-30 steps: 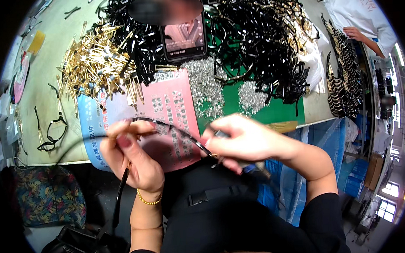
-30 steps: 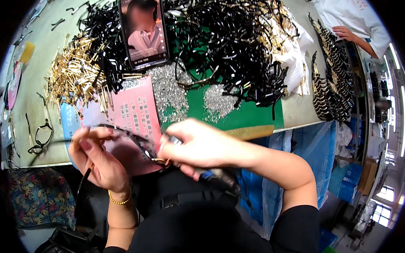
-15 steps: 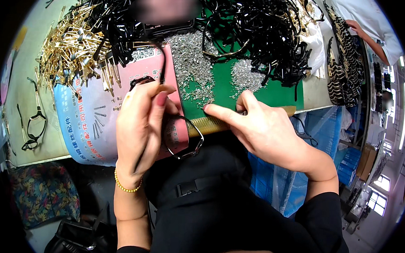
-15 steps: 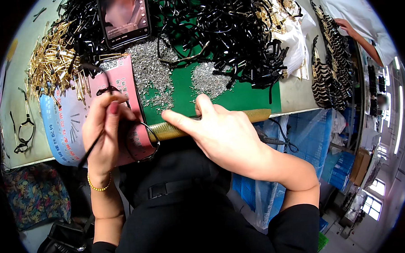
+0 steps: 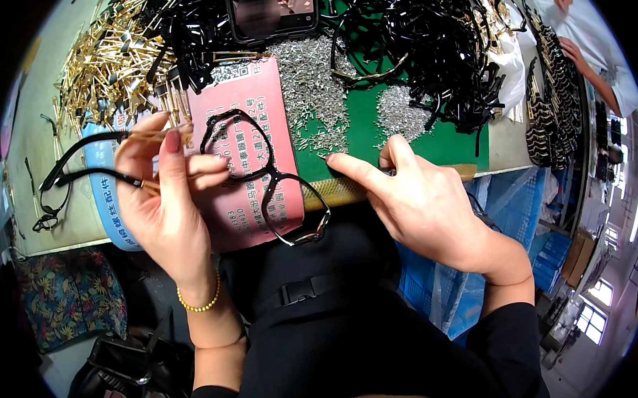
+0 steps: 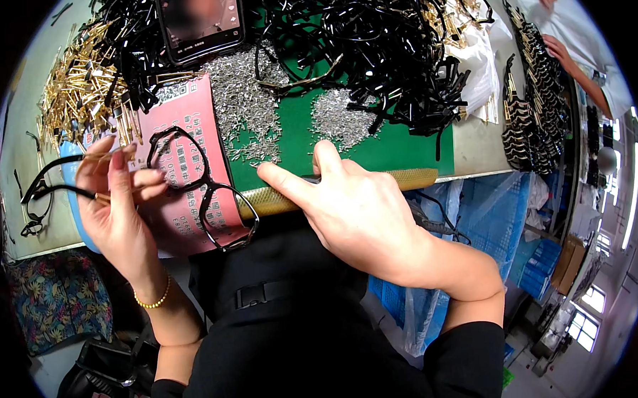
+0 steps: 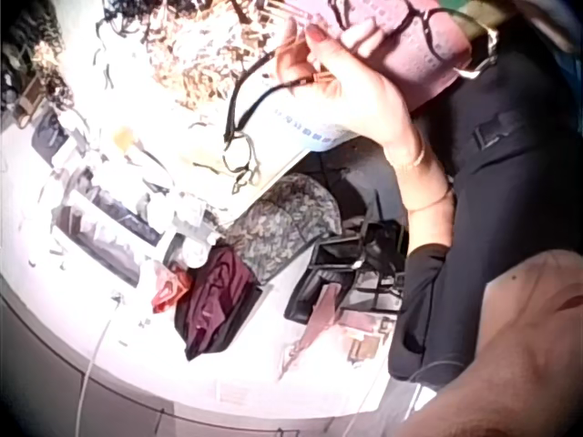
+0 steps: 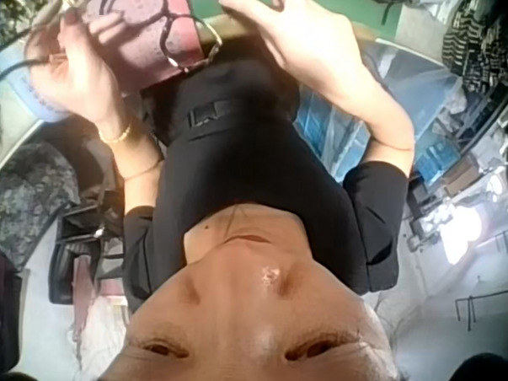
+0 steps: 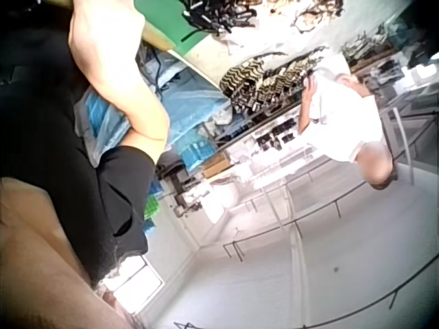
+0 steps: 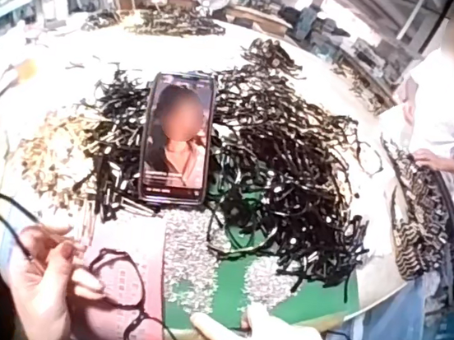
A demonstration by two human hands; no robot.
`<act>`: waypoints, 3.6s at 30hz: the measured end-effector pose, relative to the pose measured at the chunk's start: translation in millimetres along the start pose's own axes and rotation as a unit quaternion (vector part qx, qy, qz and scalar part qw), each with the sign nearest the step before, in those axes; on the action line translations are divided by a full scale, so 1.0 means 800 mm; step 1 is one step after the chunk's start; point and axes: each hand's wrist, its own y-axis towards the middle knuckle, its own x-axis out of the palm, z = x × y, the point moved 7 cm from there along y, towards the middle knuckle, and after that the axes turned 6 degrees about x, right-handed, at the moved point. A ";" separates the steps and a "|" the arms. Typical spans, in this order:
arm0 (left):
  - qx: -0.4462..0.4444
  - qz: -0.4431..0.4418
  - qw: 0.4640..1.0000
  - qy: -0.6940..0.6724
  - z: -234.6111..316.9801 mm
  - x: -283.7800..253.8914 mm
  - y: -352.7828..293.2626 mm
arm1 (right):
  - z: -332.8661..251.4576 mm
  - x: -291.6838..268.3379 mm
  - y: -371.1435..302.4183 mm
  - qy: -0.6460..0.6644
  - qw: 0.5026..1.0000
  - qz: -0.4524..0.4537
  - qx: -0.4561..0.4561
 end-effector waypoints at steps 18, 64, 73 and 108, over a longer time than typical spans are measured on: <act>-0.064 -0.236 0.967 0.080 -0.009 0.042 -0.018 | -0.027 -0.006 0.029 0.035 0.993 -0.039 -0.107; 0.036 -0.231 0.961 0.149 -0.006 0.058 -0.020 | -0.033 -0.004 0.049 -0.043 0.987 0.104 -0.111; 0.218 -0.034 0.972 0.084 0.019 0.050 0.048 | 0.008 -0.018 -0.002 -0.013 1.000 0.006 0.010; 0.312 -0.251 0.879 0.259 0.016 0.011 -0.078 | -0.040 -0.014 0.016 0.125 0.986 -0.036 -0.102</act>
